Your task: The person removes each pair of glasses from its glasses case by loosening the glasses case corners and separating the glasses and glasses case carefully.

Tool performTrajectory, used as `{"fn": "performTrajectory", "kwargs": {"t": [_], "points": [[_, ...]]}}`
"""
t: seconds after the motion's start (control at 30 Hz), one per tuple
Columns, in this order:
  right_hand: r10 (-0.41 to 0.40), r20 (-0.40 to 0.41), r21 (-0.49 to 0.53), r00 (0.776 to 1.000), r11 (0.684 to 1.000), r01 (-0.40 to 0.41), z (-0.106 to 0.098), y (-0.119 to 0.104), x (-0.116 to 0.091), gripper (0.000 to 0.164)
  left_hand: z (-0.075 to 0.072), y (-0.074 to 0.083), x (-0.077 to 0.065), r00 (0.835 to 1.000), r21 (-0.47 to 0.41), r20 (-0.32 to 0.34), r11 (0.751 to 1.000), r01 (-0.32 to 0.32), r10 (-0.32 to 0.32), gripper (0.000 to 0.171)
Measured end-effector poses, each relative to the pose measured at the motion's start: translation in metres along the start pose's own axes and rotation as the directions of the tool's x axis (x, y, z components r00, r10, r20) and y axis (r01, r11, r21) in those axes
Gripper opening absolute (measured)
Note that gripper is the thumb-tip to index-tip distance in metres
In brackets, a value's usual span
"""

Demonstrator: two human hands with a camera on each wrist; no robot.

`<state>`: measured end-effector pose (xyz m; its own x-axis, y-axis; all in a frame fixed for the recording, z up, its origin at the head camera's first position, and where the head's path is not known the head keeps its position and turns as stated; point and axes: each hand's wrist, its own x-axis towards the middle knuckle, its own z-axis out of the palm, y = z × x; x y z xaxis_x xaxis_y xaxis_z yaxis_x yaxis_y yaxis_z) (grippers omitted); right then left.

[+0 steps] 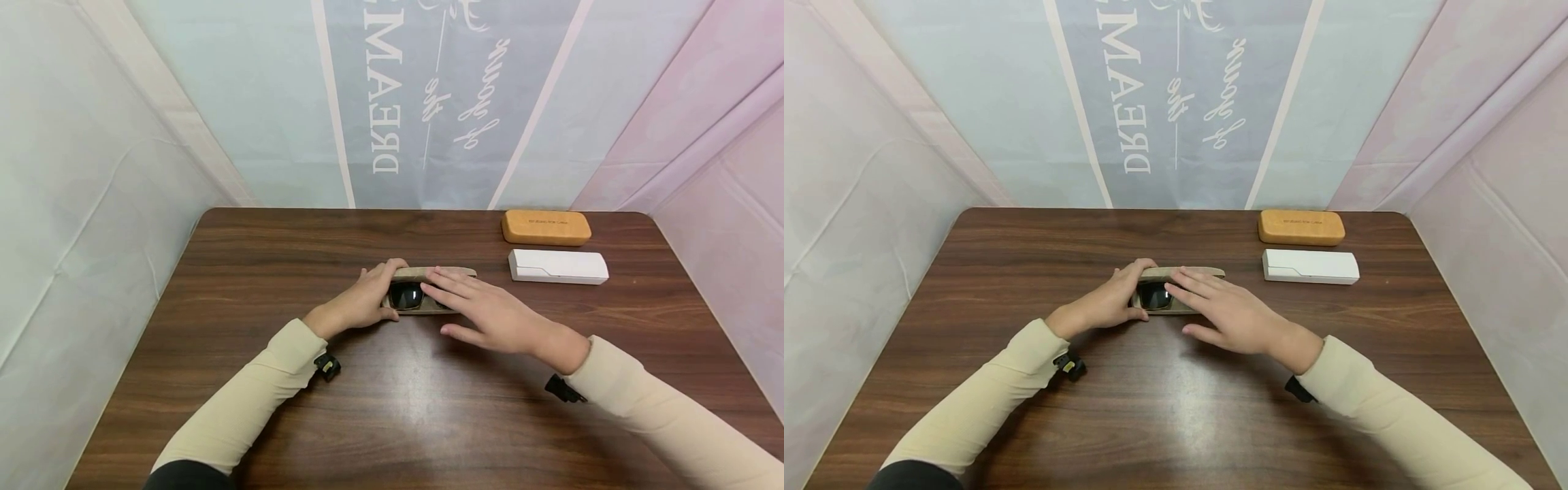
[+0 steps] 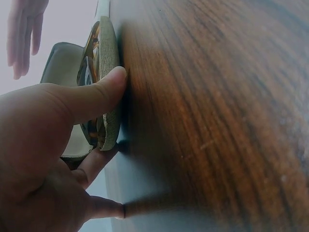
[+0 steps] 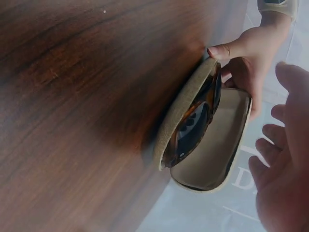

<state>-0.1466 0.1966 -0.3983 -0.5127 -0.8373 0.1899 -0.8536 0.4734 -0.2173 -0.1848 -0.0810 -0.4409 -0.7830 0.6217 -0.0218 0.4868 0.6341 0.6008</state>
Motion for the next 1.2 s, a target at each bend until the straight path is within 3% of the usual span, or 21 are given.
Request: {"fn": "performTrajectory", "kwargs": {"t": [0.2, 0.5, 0.7, 1.0, 1.2], "points": [[-0.05, -0.07, 0.031, 0.996, 0.998, 0.052, 0.006, -0.001, 0.003, 0.051, 0.001, -0.001, 0.0, 1.0, -0.004, 0.004, 1.0, 0.003, -0.003, 0.089], [0.07, 0.009, 0.037, 0.997, 0.997, -0.071, 0.017, -0.003, 0.007, 0.051, 0.0, 0.0, 0.0, 1.0, -0.004, 0.011, 1.0, 0.006, -0.006, 0.089], [0.12, 0.067, 0.005, 0.99, 0.993, -0.121, 0.026, -0.004, 0.009, 0.061, 0.0, 0.0, 0.0, 1.0, -0.006, 0.008, 1.0, 0.004, -0.004, 0.088], [0.166, 0.069, -0.073, 0.984, 0.984, -0.161, 0.037, -0.004, 0.013, 0.073, 0.0, 0.0, -0.001, 1.0, -0.01, 0.01, 1.0, 0.002, -0.001, 0.089], [0.198, 0.056, -0.11, 0.979, 0.975, -0.191, 0.043, -0.002, 0.019, 0.067, -0.001, 0.0, -0.001, 1.0, -0.008, 0.007, 1.0, -0.002, 0.002, 0.088]]}}
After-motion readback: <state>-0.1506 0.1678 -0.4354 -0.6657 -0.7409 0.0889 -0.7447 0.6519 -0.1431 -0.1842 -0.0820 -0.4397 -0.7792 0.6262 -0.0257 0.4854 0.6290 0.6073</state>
